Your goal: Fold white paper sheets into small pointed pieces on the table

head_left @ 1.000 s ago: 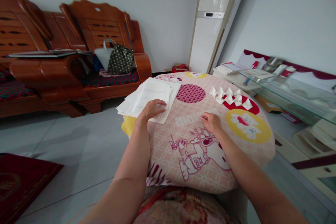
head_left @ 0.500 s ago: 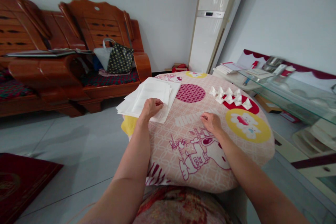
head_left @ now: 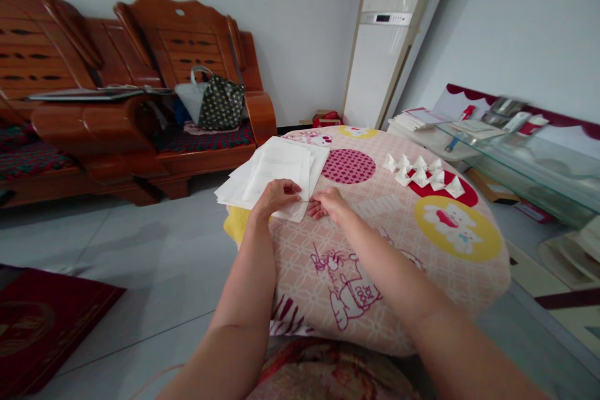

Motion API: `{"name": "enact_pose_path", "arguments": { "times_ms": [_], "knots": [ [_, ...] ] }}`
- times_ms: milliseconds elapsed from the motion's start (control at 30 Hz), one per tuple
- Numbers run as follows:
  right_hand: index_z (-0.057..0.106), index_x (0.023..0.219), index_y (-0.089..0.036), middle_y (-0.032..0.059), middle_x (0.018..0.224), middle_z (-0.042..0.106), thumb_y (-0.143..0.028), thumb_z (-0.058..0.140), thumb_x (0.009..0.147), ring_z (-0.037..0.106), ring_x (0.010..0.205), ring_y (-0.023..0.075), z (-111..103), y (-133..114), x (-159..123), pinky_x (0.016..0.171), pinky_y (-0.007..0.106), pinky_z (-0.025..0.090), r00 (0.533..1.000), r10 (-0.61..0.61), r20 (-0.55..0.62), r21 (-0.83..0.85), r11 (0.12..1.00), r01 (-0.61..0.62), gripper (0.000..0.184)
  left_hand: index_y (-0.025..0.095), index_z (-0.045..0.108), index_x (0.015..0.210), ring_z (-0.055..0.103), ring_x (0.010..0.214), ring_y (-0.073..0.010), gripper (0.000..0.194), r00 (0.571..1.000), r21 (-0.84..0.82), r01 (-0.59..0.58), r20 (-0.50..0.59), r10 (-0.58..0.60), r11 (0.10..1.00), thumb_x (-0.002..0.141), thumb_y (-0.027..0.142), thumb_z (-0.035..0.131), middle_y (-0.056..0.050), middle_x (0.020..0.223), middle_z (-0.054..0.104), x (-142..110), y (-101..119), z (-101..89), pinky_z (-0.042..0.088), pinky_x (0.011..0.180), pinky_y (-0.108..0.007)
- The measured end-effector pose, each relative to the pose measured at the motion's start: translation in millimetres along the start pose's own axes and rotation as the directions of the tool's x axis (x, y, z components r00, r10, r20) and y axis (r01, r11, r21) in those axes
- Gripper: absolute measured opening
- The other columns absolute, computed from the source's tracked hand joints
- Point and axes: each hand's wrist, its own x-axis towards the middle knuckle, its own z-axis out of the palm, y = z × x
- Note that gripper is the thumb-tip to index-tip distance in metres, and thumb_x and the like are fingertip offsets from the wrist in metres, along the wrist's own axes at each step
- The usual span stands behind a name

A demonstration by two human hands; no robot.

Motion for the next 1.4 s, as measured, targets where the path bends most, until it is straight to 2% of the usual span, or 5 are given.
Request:
{"name": "enact_pose_path", "arguments": {
  "times_ms": [367, 667, 1033, 1233, 1400],
  "knots": [
    [0.061, 0.066, -0.012, 0.0028, 0.047, 0.063, -0.008, 0.055, 0.093, 0.055, 0.035, 0.0114, 3, 2, 13, 0.034, 0.019, 0.04, 0.999, 0.032, -0.008, 0.001, 0.999, -0.032, 0.027, 0.018, 0.08, 0.099, 0.069, 0.078, -0.0178, 0.027, 0.994, -0.021, 0.079, -0.08, -0.08, 0.997, 0.078, 0.018, 0.063, -0.004, 0.088, 0.079, 0, -3, 4.2, 0.053, 0.074, -0.027],
    [0.063, 0.072, -0.011, 0.0036, 0.051, 0.067, -0.008, 0.048, 0.097, 0.059, 0.039, 0.0115, 6, 2, 18, 0.041, 0.021, 0.049, 0.994, 0.056, 0.094, 0.143, 0.987, -0.069, 0.03, 0.017, 0.081, 0.094, 0.067, 0.075, -0.0173, 0.023, 0.988, -0.033, 0.114, -0.104, -0.117, 0.993, 0.078, 0.015, 0.064, -0.005, 0.086, 0.078, -5, 10, -0.3, 0.052, 0.072, -0.027],
    [0.062, 0.076, -0.013, 0.0037, 0.052, 0.067, -0.007, 0.05, 0.097, 0.061, 0.041, 0.0122, 5, 7, 20, 0.044, 0.02, 0.052, 0.991, 0.017, 0.133, 0.217, 0.975, -0.046, 0.025, 0.016, 0.081, 0.093, 0.066, 0.069, -0.0165, 0.023, 0.988, -0.05, 0.113, -0.103, -0.118, 0.992, 0.077, 0.019, 0.065, -0.005, 0.08, 0.077, -5, 7, 1.6, 0.049, 0.066, -0.027],
    [0.062, 0.074, -0.012, 0.0043, 0.052, 0.067, -0.005, 0.046, 0.097, 0.061, 0.041, 0.0126, 7, 4, 14, 0.041, 0.02, 0.051, 0.992, 0.001, 0.124, 0.214, 0.976, -0.028, 0.029, 0.018, 0.08, 0.096, 0.069, 0.079, -0.0198, 0.028, 0.998, -0.01, 0.045, -0.032, -0.045, 0.999, 0.078, 0.038, 0.073, -0.006, 0.089, 0.078, -6, 12, 0.3, 0.05, 0.071, -0.029],
    [0.062, 0.071, -0.012, 0.0041, 0.051, 0.066, -0.003, 0.046, 0.095, 0.059, 0.039, 0.0121, 9, 2, 12, 0.038, 0.019, 0.048, 0.995, -0.001, 0.104, 0.181, 0.983, -0.018, 0.03, 0.017, 0.079, 0.094, 0.068, 0.078, -0.0192, 0.026, 0.999, 0.055, 0.029, -0.047, -0.026, 0.998, 0.076, 0.035, 0.075, -0.007, 0.091, 0.077, -4, 14, 4.6, 0.049, 0.07, -0.028]
  ]
}}
